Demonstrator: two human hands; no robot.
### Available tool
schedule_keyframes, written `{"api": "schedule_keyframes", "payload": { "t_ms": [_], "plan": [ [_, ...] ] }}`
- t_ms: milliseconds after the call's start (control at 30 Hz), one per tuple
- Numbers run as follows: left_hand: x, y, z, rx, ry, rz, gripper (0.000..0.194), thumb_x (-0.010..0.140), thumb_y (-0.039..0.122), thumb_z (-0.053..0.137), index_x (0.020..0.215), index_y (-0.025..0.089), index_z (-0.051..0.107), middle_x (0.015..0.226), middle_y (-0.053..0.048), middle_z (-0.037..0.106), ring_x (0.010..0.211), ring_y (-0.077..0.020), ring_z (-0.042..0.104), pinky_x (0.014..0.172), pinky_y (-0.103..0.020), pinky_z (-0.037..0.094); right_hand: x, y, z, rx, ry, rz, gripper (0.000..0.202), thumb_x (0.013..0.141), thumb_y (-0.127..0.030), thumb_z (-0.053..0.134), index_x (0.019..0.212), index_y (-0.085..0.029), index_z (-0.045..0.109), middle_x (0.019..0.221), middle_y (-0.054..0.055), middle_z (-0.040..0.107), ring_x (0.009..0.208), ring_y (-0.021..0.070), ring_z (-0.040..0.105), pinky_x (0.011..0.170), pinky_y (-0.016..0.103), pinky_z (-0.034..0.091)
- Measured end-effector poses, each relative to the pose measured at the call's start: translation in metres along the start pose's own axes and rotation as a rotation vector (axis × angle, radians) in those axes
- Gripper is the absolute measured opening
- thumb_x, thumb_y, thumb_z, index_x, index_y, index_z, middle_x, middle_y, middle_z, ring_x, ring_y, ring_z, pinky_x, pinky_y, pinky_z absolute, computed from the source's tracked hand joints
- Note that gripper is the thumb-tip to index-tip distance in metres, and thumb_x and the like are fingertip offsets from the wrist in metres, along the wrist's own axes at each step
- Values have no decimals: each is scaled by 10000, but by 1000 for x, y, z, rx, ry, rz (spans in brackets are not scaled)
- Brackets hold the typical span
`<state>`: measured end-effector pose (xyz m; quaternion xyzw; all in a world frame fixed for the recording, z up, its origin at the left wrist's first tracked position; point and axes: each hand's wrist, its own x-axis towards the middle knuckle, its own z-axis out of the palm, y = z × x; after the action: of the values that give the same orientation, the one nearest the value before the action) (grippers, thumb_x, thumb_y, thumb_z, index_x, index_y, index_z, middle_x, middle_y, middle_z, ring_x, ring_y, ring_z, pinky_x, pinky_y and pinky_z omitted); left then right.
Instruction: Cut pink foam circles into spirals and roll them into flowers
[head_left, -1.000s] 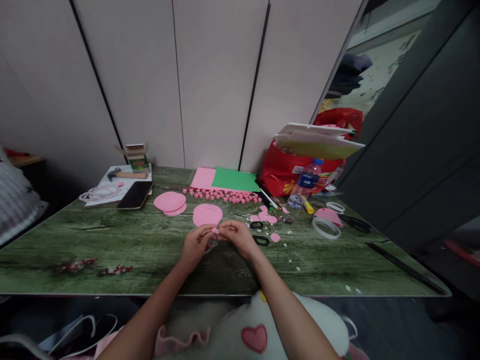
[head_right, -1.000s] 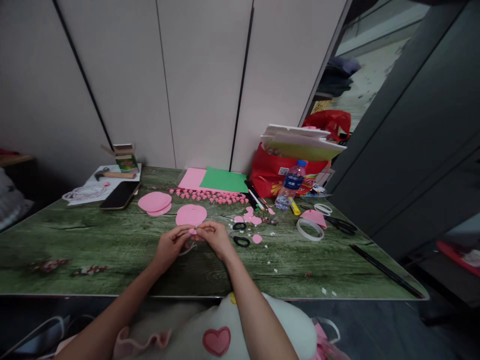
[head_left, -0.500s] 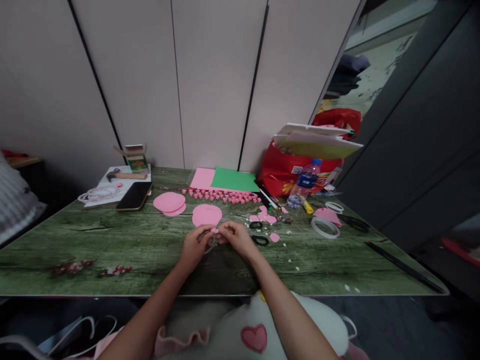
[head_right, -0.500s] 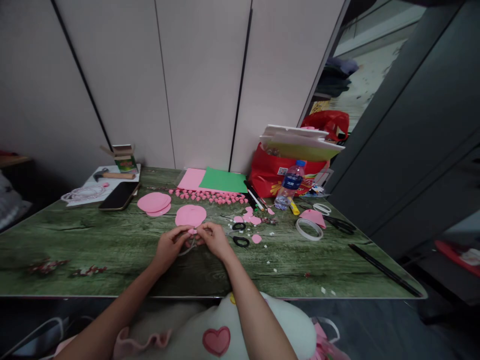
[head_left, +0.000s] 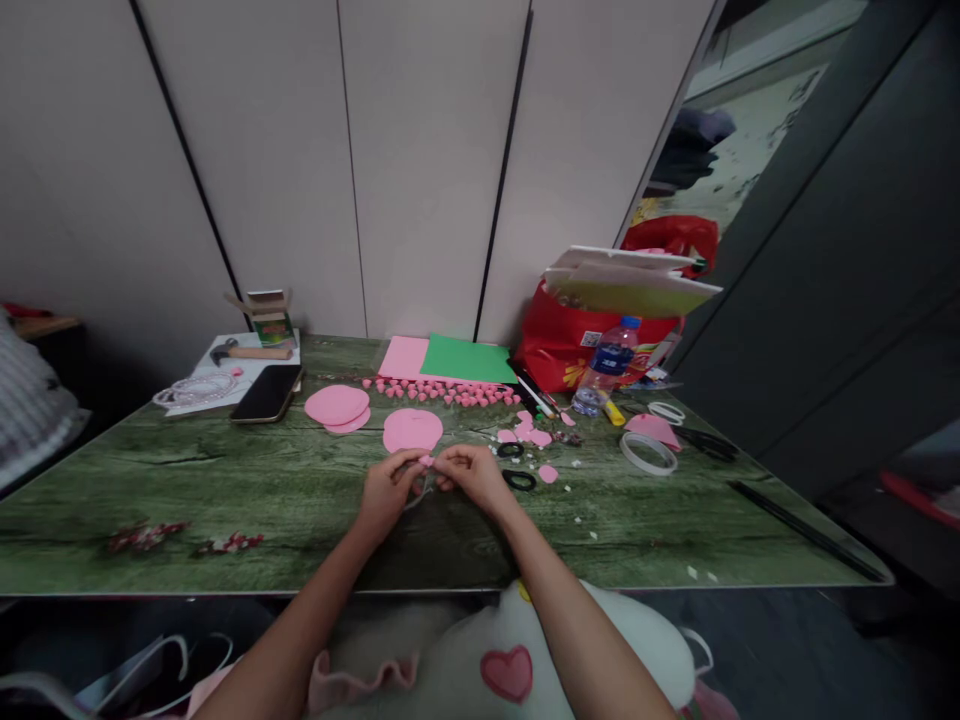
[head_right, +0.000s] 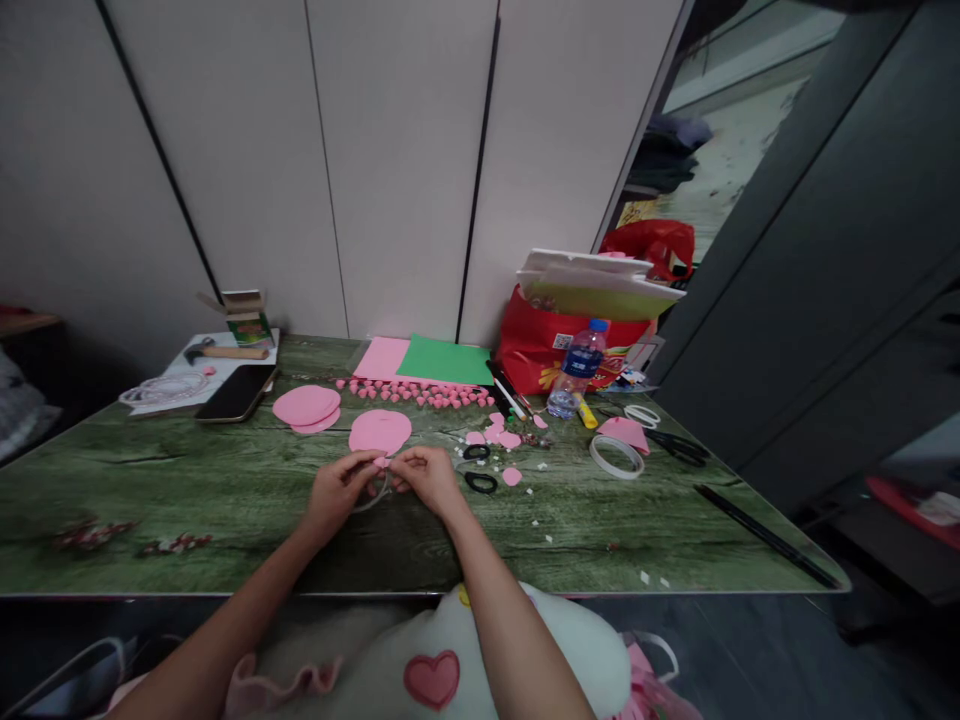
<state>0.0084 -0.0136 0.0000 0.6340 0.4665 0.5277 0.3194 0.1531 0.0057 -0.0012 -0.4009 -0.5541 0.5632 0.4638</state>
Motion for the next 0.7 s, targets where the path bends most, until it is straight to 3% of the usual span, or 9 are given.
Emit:
{"api": "schedule_keyframes", "payload": {
  "t_ms": [333,700],
  "plan": [
    [0,-1,1,5,-45,16,171,701,217,527,822,141,620,762,-22,637,397,-49,481,407,-175,405,-1,-1,-1,-90,-29,-51,321,572,-438,645,681,-135,633,521,1,587,459,101,534,478,232,462],
    [-1,-3,0,-15,-70,-3,171,706,237,530,815,140,619,613,5,594,412,-62,469,398,-168,385,-2,0,-3,-93,-123,-44,348,604,-450,614,724,-124,635,578,9,601,516,98,551,516,228,464]
  ]
}}
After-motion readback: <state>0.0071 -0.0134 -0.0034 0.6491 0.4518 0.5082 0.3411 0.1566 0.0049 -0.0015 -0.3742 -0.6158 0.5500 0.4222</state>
